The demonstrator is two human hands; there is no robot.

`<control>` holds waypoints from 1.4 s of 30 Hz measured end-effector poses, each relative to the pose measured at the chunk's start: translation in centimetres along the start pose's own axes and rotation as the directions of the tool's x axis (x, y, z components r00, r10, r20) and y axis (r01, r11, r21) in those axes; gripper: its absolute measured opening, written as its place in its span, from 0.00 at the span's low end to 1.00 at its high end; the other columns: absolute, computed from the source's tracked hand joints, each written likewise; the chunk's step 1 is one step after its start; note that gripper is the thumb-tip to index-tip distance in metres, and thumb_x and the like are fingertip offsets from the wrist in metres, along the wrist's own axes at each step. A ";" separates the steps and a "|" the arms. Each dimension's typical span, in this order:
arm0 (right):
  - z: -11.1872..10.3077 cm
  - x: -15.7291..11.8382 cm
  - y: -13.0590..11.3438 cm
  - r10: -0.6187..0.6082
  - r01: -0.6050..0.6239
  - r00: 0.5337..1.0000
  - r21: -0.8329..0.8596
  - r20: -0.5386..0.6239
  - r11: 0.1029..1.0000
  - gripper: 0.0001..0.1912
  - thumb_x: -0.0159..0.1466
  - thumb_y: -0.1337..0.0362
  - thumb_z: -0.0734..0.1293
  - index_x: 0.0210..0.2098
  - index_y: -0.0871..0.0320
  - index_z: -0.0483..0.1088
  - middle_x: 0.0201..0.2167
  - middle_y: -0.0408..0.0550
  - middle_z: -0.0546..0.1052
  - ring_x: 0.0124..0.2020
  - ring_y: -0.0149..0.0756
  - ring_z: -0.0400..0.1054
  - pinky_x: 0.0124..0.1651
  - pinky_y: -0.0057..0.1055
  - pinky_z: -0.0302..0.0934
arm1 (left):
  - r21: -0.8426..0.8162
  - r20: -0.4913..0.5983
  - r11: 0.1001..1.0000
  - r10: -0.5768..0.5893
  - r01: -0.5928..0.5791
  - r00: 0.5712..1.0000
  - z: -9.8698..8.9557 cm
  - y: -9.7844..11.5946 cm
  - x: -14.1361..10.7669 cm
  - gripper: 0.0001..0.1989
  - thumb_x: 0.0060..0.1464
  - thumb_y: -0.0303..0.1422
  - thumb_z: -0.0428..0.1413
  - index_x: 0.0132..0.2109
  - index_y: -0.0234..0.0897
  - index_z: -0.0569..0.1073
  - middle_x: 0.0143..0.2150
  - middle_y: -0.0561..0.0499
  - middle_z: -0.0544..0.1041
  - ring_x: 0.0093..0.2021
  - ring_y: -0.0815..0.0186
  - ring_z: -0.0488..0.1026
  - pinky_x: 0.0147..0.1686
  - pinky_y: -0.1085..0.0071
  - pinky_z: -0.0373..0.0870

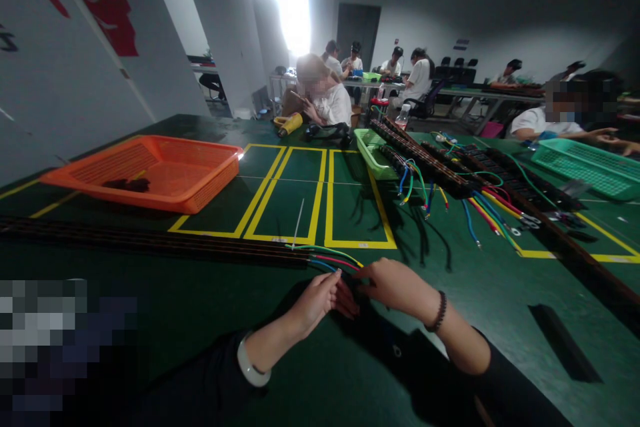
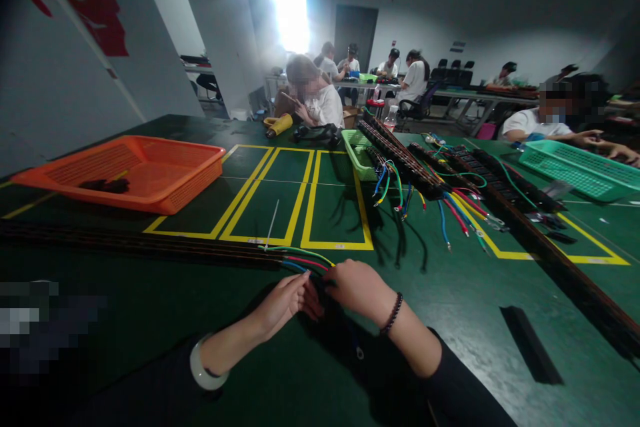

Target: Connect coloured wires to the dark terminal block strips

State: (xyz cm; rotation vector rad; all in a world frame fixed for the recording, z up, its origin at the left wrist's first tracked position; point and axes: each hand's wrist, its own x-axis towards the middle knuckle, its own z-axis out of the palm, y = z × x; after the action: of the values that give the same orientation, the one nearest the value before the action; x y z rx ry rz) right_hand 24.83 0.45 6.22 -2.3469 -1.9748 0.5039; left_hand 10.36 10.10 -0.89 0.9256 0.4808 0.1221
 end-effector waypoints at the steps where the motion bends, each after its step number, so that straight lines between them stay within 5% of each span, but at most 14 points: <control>1: -0.3 0.2 0.8 0.022 -0.020 0.998 0.037 -0.054 0.999 0.11 0.62 0.64 0.62 0.42 0.53 0.74 0.33 0.47 0.78 0.34 0.36 0.72 0.34 0.27 0.61 | 0.014 0.006 1.000 0.002 -0.002 1.000 0.0 0.0 0.0 0.21 0.52 0.49 0.52 0.30 0.32 0.70 0.24 0.44 0.76 0.27 0.61 0.75 0.29 0.67 0.70; 5: 0.2 2.0 3.8 0.135 -0.057 0.937 0.238 -0.323 0.970 0.13 0.64 0.66 0.59 0.42 0.58 0.74 0.38 0.50 0.77 0.38 0.34 0.71 0.41 0.28 0.61 | 0.043 0.020 0.999 0.012 -0.013 1.000 -0.1 0.1 0.0 0.22 0.54 0.49 0.50 0.29 0.31 0.69 0.24 0.42 0.76 0.28 0.60 0.76 0.30 0.65 0.71; 7: 1.4 3.1 4.7 0.132 0.001 0.922 0.345 -0.363 0.939 0.13 0.64 0.66 0.60 0.44 0.60 0.73 0.40 0.51 0.76 0.40 0.34 0.70 0.43 0.29 0.62 | 0.044 0.019 0.999 0.011 -0.011 1.000 -0.1 0.1 0.0 0.22 0.54 0.48 0.50 0.29 0.31 0.69 0.24 0.42 0.76 0.28 0.59 0.76 0.30 0.65 0.71; 14: 5.0 5.2 4.2 -0.128 0.273 0.949 0.544 -0.290 0.793 0.18 0.66 0.61 0.58 0.50 0.62 0.70 0.43 0.52 0.76 0.43 0.35 0.69 0.48 0.32 0.60 | 0.031 0.021 0.999 0.019 -0.020 1.000 -0.2 0.0 0.1 0.21 0.55 0.47 0.50 0.30 0.31 0.69 0.25 0.43 0.76 0.28 0.59 0.76 0.31 0.64 0.71; 19: 5.3 5.3 3.7 -0.148 0.284 0.949 0.552 -0.277 0.784 0.19 0.67 0.58 0.58 0.50 0.63 0.70 0.40 0.52 0.77 0.39 0.34 0.69 0.45 0.31 0.60 | 0.029 0.023 0.999 0.017 -0.018 1.000 -0.1 -0.1 0.1 0.21 0.55 0.47 0.50 0.30 0.31 0.69 0.25 0.43 0.76 0.28 0.60 0.76 0.30 0.65 0.71; 25: 5.5 5.4 3.6 -0.116 0.240 0.961 0.552 -0.250 0.798 0.19 0.66 0.55 0.59 0.35 0.63 0.74 0.32 0.48 0.76 0.34 0.32 0.68 0.41 0.28 0.59 | 0.024 0.016 1.000 0.017 -0.018 1.000 0.0 0.1 0.0 0.20 0.54 0.47 0.52 0.30 0.31 0.68 0.25 0.43 0.76 0.28 0.59 0.76 0.30 0.65 0.71; 34: 6.0 5.2 3.1 -0.107 0.144 0.989 0.741 -0.098 0.655 0.20 0.60 0.52 0.64 0.39 0.64 0.72 0.28 0.44 0.74 0.26 0.29 0.64 0.28 0.23 0.57 | 0.000 0.036 0.999 0.034 -0.034 0.999 -0.2 -0.1 0.1 0.19 0.53 0.46 0.53 0.31 0.30 0.69 0.26 0.43 0.76 0.29 0.59 0.76 0.31 0.65 0.71; 38: 5.6 4.8 2.3 -0.101 0.161 0.986 0.650 -0.129 0.742 0.15 0.62 0.57 0.63 0.36 0.63 0.74 0.28 0.44 0.75 0.27 0.29 0.65 0.31 0.24 0.56 | -0.029 0.012 0.999 0.046 -0.045 0.999 -0.2 -0.1 0.2 0.18 0.54 0.44 0.53 0.32 0.30 0.69 0.27 0.42 0.76 0.30 0.60 0.76 0.33 0.66 0.70; 42: 5.0 4.4 1.1 -0.070 0.161 0.948 0.280 -0.311 0.946 0.12 0.63 0.63 0.62 0.28 0.60 0.73 0.25 0.43 0.74 0.28 0.29 0.63 0.36 0.28 0.52 | -0.065 0.039 0.997 0.037 -0.035 0.999 -0.3 -0.3 0.4 0.21 0.54 0.47 0.52 0.32 0.29 0.69 0.30 0.39 0.77 0.33 0.59 0.76 0.36 0.64 0.70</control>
State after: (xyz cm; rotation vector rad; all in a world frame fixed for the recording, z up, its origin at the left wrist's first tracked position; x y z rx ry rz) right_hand 25.14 3.58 0.29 -1.9747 -1.7460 0.3851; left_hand 10.52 10.22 -1.39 0.8722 0.4204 0.1503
